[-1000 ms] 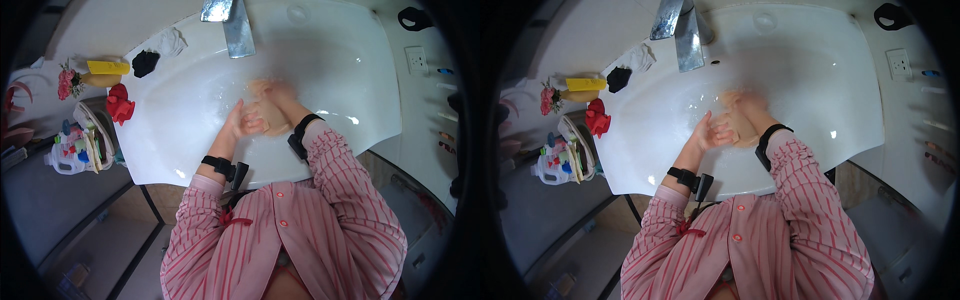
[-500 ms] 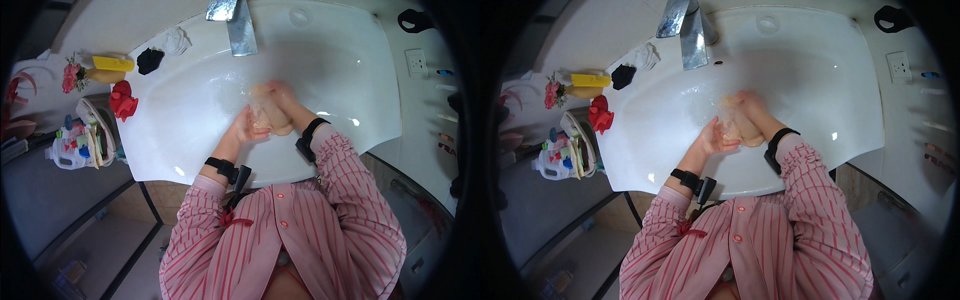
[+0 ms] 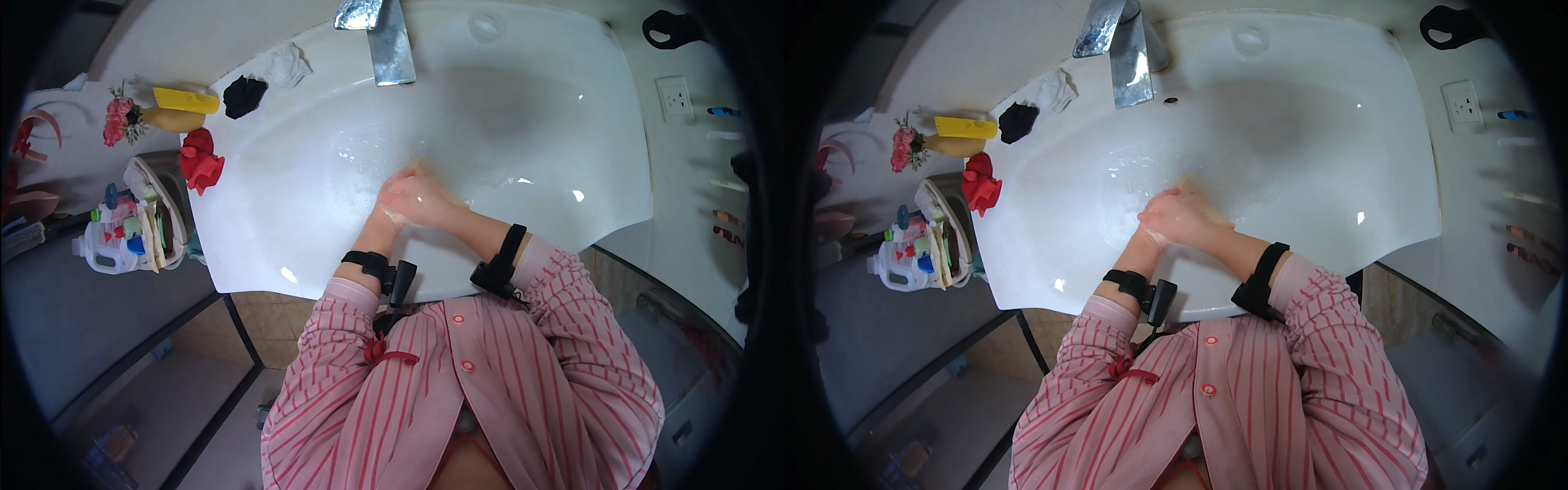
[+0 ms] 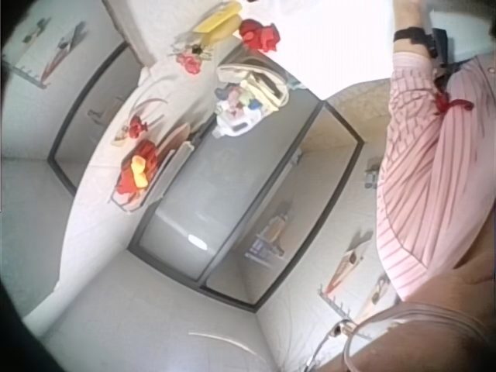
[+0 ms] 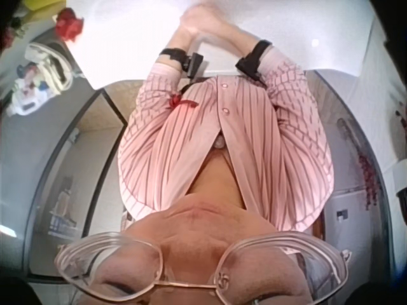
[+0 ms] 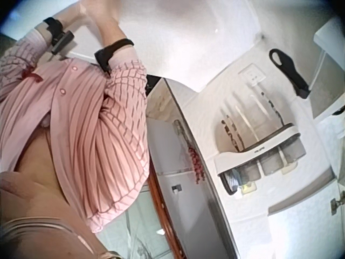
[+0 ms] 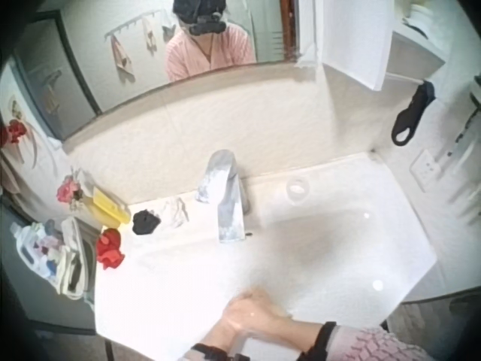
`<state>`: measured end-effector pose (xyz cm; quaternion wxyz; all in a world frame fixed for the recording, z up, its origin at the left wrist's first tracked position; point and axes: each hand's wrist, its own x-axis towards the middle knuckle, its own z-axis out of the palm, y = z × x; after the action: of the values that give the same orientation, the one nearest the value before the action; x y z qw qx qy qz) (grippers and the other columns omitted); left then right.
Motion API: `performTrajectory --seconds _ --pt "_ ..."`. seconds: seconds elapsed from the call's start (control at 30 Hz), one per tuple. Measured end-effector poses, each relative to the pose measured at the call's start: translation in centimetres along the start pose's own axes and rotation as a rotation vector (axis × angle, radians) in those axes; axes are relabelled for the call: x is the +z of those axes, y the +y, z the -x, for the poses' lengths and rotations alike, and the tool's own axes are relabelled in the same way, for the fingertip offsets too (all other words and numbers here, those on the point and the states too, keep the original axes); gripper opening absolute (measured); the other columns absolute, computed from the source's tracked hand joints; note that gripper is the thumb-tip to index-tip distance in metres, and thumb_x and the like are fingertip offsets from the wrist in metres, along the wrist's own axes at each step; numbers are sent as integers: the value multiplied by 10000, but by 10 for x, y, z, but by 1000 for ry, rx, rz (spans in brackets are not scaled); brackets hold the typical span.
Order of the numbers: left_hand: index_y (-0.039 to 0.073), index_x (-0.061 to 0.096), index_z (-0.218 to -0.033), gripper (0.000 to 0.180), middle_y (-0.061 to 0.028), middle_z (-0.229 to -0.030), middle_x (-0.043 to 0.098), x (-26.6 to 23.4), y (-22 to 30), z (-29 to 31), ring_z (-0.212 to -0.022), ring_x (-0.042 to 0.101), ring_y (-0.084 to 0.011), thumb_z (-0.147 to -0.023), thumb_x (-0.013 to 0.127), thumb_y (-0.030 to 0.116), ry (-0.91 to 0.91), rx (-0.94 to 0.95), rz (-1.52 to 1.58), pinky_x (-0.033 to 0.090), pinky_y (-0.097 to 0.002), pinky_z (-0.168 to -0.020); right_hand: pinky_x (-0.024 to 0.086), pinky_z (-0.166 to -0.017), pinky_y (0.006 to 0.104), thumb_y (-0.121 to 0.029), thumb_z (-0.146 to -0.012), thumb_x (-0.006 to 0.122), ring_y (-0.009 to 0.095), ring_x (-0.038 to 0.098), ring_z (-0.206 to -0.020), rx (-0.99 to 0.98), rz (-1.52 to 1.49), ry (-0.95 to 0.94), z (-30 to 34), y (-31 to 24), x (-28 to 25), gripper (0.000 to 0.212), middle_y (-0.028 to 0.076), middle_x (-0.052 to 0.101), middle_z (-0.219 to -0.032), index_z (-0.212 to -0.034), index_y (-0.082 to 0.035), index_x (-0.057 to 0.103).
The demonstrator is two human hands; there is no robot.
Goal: The person washes a beige bra by hand in a bathroom sink, scrubbing and rinsing it under running water. They then rinse their hands and place the bra on the sink edge.
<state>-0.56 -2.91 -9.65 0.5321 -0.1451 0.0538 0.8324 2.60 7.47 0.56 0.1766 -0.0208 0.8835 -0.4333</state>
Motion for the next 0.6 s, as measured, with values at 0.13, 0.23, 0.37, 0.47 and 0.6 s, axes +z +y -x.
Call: performTrajectory --seconds 0.13,0.23,0.37,0.47,0.6 --pt "-10 443 -1164 356 -135 -1098 538 -13 -3 4 -993 528 -229 -915 389 238 127 85 -181 433 -328 -849 468 -656 394 -192 -757 501 300 598 -689 -235 189 90 8 -10 16 208 152 613 -729 -716 -36 632" --pt "-4 461 -1129 308 -114 -1037 559 3 -6 7 -914 560 -215 -902 420 199 362 75 -131 472 -327 -779 473 -646 399 -145 -737 492 308 598 -659 -173 531 6 4 -6 28 184 148 612 -695 -679 -45 635" --pt "13 474 -1087 289 -111 -1016 562 44 -14 9 -865 577 -215 -906 413 230 448 162 -174 488 -344 -756 476 -673 396 -187 -744 497 320 602 -714 -9 407 118 -22 26 12 197 153 624 -757 -731 -56 644" --pt "17 468 -1089 308 -116 -1042 551 68 -14 8 -874 579 -221 -911 401 259 575 197 -286 492 -349 -762 462 -740 386 -286 -774 500 319 588 -853 188 165 216 -33 61 -19 269 168 620 -869 -845 -59 627" --pt "2 412 -1175 403 -128 -1152 503 71 -3 14 -1003 536 -240 -918 377 310 788 244 -341 448 -356 -857 438 -796 403 -368 -792 513 311 561 -931 563 -67 538 -40 88 -33 356 175 603 -911 -991 -80 576"
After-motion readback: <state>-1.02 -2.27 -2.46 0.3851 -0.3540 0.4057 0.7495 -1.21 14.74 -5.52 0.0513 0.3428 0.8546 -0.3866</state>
